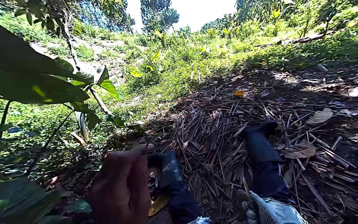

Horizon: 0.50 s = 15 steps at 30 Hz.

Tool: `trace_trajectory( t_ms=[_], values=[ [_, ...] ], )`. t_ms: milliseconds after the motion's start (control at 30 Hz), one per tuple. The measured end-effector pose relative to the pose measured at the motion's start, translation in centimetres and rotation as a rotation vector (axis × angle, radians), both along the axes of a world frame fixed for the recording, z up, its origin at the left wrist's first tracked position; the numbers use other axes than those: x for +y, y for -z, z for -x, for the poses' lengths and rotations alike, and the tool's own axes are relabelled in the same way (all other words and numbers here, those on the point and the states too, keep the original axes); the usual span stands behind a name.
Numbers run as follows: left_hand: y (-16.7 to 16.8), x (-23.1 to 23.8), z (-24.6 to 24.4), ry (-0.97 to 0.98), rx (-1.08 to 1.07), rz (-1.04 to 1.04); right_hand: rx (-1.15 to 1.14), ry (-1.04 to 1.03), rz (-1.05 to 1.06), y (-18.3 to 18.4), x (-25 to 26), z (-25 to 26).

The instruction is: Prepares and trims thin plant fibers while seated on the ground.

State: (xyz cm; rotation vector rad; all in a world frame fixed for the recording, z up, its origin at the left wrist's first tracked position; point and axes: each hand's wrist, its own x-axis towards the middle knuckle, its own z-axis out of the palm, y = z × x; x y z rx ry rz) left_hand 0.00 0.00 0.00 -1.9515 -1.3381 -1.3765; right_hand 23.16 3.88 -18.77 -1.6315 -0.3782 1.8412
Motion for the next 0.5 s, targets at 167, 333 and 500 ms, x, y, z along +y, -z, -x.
trace_trajectory(
  t_ms=[167, 333, 500],
  values=[
    [6.3, 6.5, -4.4, -0.101, 0.166, 0.392, 0.91, -0.232, -0.389, 18.8, 4.7, -4.0],
    [22.9, 7.6, -5.4, 0.075, -0.387, 1.066, 0.698, -0.307, -0.532, 13.7, 3.1, -3.2],
    [28.3, 4.1, -7.2, 0.085, -0.611, 1.185, 0.478, -0.498, -0.474, 13.8, 4.3, -2.1]
  ],
)
